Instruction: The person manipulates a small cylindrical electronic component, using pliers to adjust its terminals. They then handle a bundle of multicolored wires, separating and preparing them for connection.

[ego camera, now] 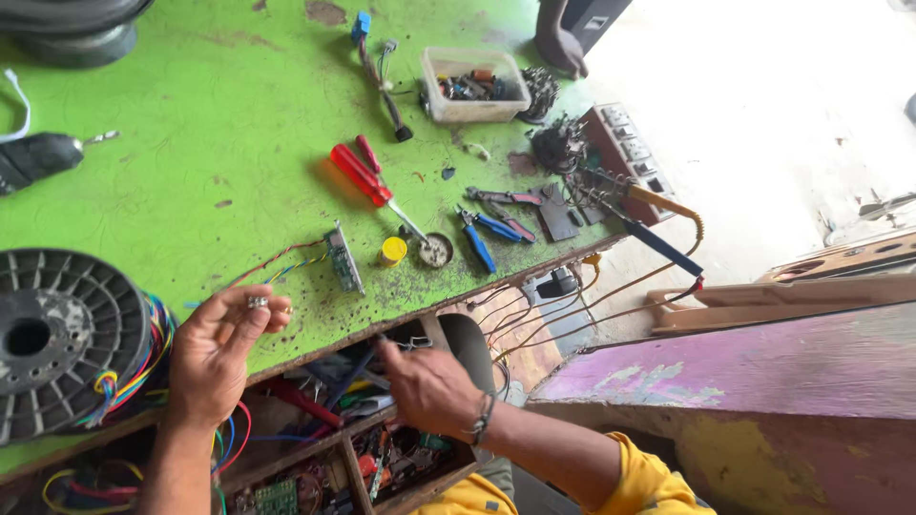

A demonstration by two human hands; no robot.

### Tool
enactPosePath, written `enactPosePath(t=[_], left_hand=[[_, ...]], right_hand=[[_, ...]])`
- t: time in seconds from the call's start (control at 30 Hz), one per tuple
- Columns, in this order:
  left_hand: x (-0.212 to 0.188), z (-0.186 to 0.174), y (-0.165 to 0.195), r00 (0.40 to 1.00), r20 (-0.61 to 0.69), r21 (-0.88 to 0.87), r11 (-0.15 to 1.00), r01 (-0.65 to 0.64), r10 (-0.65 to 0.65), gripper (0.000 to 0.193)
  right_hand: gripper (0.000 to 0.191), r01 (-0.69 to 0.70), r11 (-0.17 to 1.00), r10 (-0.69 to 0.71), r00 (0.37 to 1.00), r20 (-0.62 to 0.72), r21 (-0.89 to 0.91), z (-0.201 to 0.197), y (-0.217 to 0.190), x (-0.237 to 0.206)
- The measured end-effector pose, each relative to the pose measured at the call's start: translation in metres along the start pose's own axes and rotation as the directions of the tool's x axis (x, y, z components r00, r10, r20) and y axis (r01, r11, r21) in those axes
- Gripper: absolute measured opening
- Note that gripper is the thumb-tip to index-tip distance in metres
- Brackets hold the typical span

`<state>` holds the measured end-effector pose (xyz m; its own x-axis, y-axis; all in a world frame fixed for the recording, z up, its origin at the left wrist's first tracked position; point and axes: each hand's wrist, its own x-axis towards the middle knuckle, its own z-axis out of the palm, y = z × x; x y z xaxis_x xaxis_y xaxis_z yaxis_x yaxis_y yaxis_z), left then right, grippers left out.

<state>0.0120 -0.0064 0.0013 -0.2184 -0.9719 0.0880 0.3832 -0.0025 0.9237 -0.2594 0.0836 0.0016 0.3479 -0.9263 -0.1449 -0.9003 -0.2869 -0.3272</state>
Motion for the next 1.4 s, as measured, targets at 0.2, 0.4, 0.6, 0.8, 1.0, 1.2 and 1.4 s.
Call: enactPosePath(t=[0.2, 0.4, 0.6, 0.8, 1.0, 1.2, 1.4], left_hand=[[-0.001, 0.000, -0.001, 1.000, 0.006, 0.019, 1.000, -0.016, 0.015, 0.024], [-0.002, -0.004, 0.002, 0.999, 0.041, -0.042, 0.999, 0.004, -0.002, 0.024], [0.000, -0.001, -0.001, 0.996, 0.086, 0.033, 0.999, -0.035, 0.032, 0.023], [-0.004, 0.013, 0.008, 0.995, 0.104, 0.205, 0.978, -0.032, 0.011, 0.026], [-0.036, 0.038, 0.035, 0.995, 0.086, 0.052, 0.997, 0.049, -0.054, 0.023], [-0.085, 0.062, 0.051, 0.990, 0.044, -0.295, 0.946, 0.139, -0.131, 0.021], [-0.098, 0.080, 0.050, 0.980, -0.008, -0.406, 0.896, 0.177, -0.198, 0.018]], right_hand=[[0.035, -0.084, 0.991, 0.101, 0.980, -0.170, 0.106, -0.020, 0.011, -0.015], [0.048, -0.469, 0.805, 0.370, 0.876, 0.310, 0.364, -0.043, 0.026, -0.049], [0.031, -0.286, -0.370, -0.007, 0.952, 0.304, 0.884, -0.025, -0.004, -0.065], [0.043, -0.068, -0.634, -0.254, 0.959, -0.124, 0.771, -0.012, -0.038, -0.046], [0.040, 0.138, 0.462, 0.047, 0.983, -0.180, 0.876, -0.054, -0.033, -0.039], [0.026, 0.225, 0.973, -0.215, 0.774, -0.596, -0.058, -0.093, -0.043, -0.046], [0.027, 0.205, 0.937, -0.330, 0.789, -0.519, -0.284, -0.105, -0.052, -0.049]])
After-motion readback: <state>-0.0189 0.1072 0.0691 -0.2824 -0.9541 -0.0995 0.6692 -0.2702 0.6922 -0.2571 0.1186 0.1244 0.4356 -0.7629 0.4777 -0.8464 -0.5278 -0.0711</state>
